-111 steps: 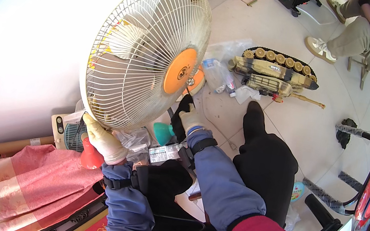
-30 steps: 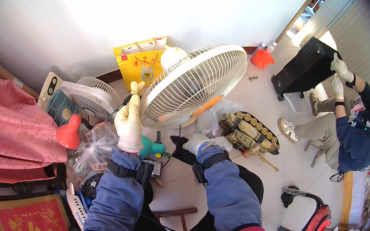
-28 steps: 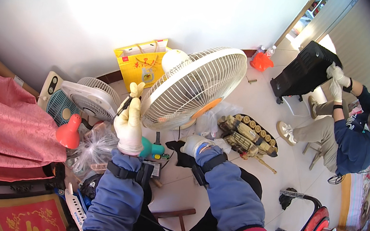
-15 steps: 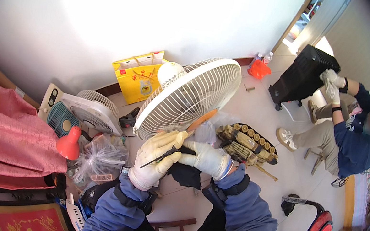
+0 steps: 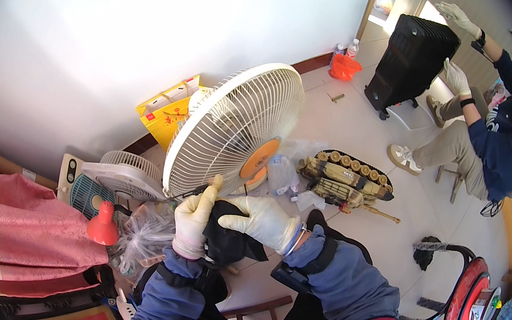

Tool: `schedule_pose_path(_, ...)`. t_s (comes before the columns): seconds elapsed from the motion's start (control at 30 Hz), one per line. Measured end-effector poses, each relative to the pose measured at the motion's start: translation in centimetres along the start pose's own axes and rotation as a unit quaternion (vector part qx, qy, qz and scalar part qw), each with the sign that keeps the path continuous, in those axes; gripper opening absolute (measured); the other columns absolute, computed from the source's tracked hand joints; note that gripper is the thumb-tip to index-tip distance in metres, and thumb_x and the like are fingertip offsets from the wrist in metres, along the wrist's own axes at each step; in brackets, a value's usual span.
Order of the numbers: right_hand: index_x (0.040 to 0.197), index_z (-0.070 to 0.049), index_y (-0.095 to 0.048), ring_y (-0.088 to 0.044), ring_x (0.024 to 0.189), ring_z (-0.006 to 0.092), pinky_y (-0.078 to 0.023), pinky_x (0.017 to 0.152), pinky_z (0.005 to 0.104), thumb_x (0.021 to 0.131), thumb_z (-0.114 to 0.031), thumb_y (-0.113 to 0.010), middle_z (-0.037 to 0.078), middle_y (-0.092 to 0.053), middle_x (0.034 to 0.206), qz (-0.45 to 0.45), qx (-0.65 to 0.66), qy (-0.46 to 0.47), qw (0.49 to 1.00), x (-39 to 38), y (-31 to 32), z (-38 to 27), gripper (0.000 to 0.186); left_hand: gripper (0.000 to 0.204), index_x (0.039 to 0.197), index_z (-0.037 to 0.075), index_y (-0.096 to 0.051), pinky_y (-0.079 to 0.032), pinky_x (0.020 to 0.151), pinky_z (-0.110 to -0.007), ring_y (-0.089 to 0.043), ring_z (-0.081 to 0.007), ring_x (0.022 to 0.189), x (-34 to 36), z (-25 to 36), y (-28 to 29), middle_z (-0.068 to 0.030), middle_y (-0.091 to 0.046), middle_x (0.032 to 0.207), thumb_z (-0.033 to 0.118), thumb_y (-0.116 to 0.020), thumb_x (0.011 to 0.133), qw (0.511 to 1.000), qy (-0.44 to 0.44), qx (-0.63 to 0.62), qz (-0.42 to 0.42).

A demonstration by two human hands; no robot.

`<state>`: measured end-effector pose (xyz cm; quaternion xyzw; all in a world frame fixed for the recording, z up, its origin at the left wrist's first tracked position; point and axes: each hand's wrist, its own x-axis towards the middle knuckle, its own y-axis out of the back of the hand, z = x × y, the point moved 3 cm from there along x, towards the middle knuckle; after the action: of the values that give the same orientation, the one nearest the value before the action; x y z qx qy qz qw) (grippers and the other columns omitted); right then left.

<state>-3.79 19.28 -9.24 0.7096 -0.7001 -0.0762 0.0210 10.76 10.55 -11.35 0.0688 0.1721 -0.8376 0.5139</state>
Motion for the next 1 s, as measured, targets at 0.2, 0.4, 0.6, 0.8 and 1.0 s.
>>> schedule_pose_path(0.2,0.116,-0.008,-0.06,-0.071,0.078,0.0294,-0.056,0.067,0.0403,0.088,-0.037,-0.07,0.013,-0.071,0.087,0.145,-0.391,0.098,0.904,-0.2,-1.2,-1.6,0.041,0.047,0.14,-0.002,-0.057,-0.051,0.099,-0.033,-0.064,-0.0179,0.111,-0.7,0.6,-2.1,-0.0134,-0.066,0.131,0.032,-0.05,0.108,0.986,-0.044,-0.111,-0.121)
schedule_pose_path(0.4,0.138,-0.006,-0.053,-0.071,0.081,0.0346,-0.058,0.071,0.0401,0.09,-0.038,-0.067,0.02,-0.071,0.097,0.078,-0.291,0.132,0.944,-0.4,-2.7,-2.8,0.06,0.045,0.126,-0.003,-0.067,-0.055,0.08,-0.031,-0.068,-0.0174,0.083,-1.3,1.8,-1.4,-0.0133,-0.074,0.102,0.036,-0.055,0.106,0.998,-0.03,-0.04,-0.035)
schedule_pose_path(0.6,0.119,-0.011,-0.072,-0.07,0.098,0.031,-0.055,0.087,0.0392,0.095,-0.044,-0.064,0.016,-0.073,0.106,0.185,-0.138,0.08,0.97,-0.6,3.1,-2.9,0.042,0.037,0.088,-0.003,-0.075,-0.05,0.061,-0.024,-0.063,-0.0127,0.063,-2.0,1.3,-1.0,-0.0094,-0.073,0.076,0.026,-0.059,0.104,0.992,0.003,0.075,-0.097)
schedule_pose_path(0.8,0.118,-0.011,-0.075,-0.065,0.108,0.0296,-0.049,0.099,0.0395,0.094,-0.048,-0.063,0.012,-0.072,0.114,0.033,-0.158,0.091,0.983,0.6,0.8,-1.9,0.045,0.017,0.089,-0.001,-0.075,-0.053,0.066,-0.027,-0.067,-0.0143,0.072,-2.0,0.3,-1.3,-0.0083,-0.073,0.079,0.011,-0.066,0.097,0.978,0.01,0.101,-0.185)
schedule_pose_path(1.0,0.109,-0.01,-0.077,-0.07,0.098,0.0268,-0.054,0.088,0.0333,0.095,-0.034,-0.067,0.012,-0.075,0.104,0.143,-0.037,0.089,0.985,0.4,1.2,-0.5,0.03,0.018,0.088,-0.001,-0.075,-0.05,0.063,-0.026,-0.062,-0.0091,0.069,-1.5,0.4,-1.4,-0.0031,-0.071,0.078,0.015,-0.071,0.095,0.947,0.128,0.205,-0.211)
